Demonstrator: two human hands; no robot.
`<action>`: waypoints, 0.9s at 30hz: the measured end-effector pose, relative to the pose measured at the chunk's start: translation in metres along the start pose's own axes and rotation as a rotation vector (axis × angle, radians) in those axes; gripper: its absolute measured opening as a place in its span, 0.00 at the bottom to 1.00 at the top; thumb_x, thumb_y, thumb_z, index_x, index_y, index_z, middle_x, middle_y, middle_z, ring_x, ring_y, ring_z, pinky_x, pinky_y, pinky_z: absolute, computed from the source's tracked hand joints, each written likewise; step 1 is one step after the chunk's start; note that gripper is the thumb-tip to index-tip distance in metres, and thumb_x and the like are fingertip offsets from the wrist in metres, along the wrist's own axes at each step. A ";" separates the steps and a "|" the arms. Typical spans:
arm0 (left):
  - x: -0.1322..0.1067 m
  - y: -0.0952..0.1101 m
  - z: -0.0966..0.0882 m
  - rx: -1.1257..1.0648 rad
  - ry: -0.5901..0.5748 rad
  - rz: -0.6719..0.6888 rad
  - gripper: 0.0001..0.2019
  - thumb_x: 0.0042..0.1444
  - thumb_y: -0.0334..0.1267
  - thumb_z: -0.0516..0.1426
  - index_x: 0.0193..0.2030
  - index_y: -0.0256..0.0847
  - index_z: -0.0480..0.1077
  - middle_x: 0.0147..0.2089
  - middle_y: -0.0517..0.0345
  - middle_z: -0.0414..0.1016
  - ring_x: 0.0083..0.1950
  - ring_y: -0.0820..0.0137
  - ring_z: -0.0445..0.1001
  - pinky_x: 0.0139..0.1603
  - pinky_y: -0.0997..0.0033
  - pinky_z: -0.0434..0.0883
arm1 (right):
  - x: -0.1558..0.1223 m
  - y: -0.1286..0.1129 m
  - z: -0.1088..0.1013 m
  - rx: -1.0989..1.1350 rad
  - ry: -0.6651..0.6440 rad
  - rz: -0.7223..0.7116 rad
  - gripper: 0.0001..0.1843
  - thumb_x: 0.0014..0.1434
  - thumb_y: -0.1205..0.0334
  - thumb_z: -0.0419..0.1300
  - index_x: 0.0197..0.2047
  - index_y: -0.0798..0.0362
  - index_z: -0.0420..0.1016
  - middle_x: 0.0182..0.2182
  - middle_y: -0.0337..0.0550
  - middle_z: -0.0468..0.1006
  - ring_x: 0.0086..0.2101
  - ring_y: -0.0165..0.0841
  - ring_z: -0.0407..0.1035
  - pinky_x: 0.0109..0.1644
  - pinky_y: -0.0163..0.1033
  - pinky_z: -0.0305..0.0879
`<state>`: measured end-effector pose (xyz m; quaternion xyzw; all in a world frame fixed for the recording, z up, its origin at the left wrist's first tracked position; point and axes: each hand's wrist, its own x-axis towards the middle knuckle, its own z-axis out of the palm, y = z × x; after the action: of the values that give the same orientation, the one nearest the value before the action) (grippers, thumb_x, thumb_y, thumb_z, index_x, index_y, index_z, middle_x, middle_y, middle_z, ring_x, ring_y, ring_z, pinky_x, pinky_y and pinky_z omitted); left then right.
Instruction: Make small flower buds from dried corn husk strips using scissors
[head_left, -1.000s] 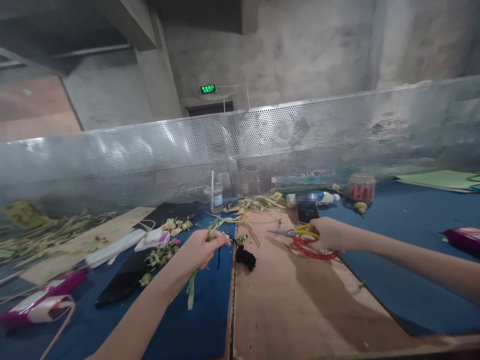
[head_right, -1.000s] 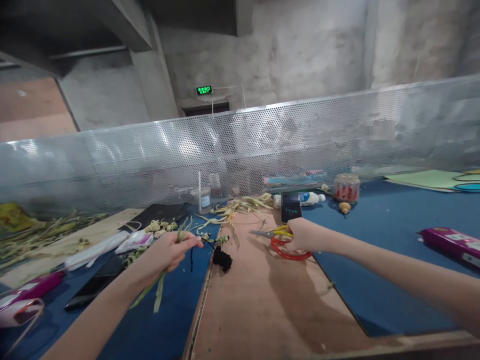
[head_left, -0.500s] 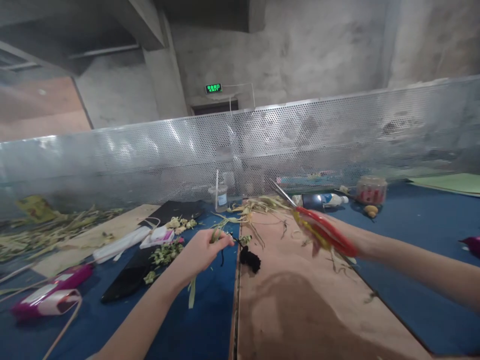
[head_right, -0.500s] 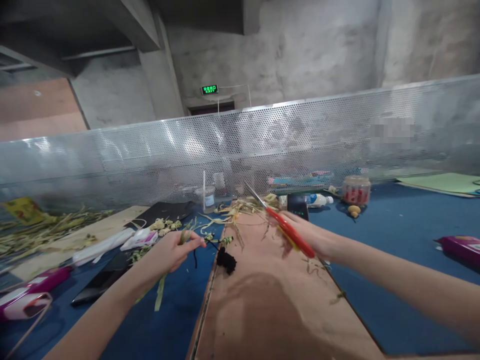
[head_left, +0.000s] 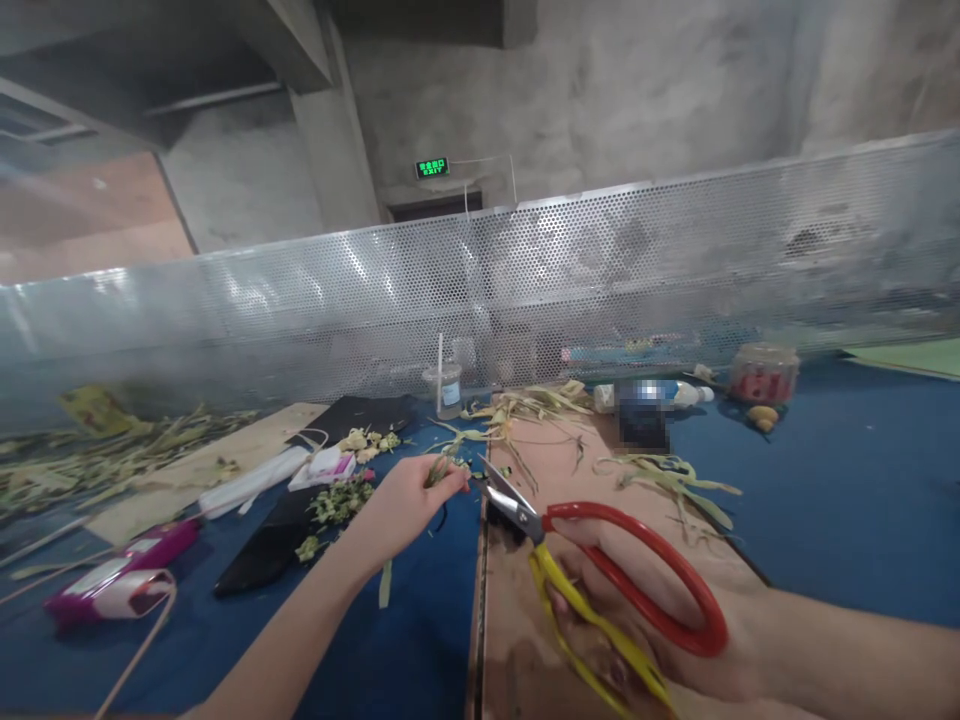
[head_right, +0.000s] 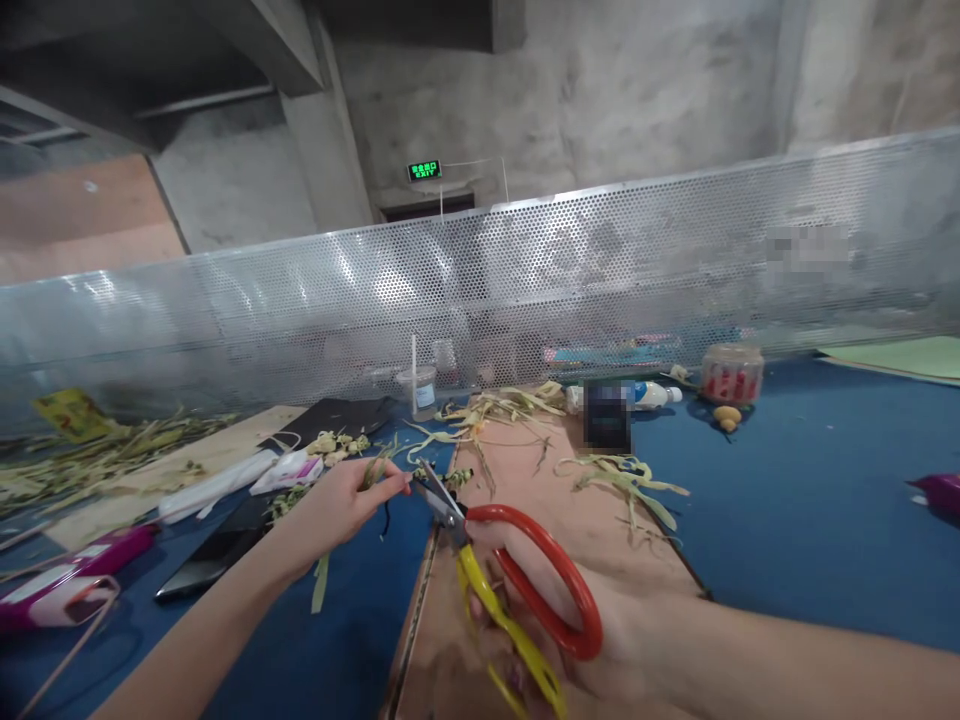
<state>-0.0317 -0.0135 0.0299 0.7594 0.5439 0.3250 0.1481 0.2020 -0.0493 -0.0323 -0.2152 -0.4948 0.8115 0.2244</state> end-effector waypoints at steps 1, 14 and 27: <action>0.000 0.000 0.000 0.014 -0.007 -0.004 0.16 0.52 0.47 0.51 0.26 0.37 0.71 0.21 0.61 0.66 0.22 0.75 0.59 0.26 0.76 0.55 | 0.002 -0.008 0.002 0.059 0.046 0.019 0.22 0.55 0.41 0.45 0.29 0.49 0.68 0.26 0.36 0.71 0.21 0.26 0.63 0.22 0.30 0.62; 0.008 0.002 0.014 -0.175 -0.024 -0.118 0.17 0.48 0.49 0.54 0.20 0.37 0.66 0.14 0.68 0.48 0.19 0.78 0.47 0.21 0.76 0.47 | 0.020 -0.033 -0.016 0.086 0.041 0.026 0.21 0.50 0.44 0.52 0.24 0.57 0.68 0.19 0.40 0.67 0.16 0.26 0.61 0.14 0.29 0.57; 0.013 0.000 0.024 -0.066 0.177 0.009 0.17 0.51 0.49 0.52 0.27 0.38 0.73 0.20 0.64 0.62 0.24 0.74 0.56 0.25 0.76 0.55 | 0.020 -0.030 -0.032 0.144 -0.084 0.045 0.27 0.55 0.40 0.42 0.26 0.54 0.68 0.17 0.36 0.64 0.14 0.23 0.55 0.10 0.26 0.51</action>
<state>-0.0133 0.0018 0.0164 0.7249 0.5402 0.4093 0.1229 0.2086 -0.0032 -0.0209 -0.1753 -0.4393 0.8580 0.2003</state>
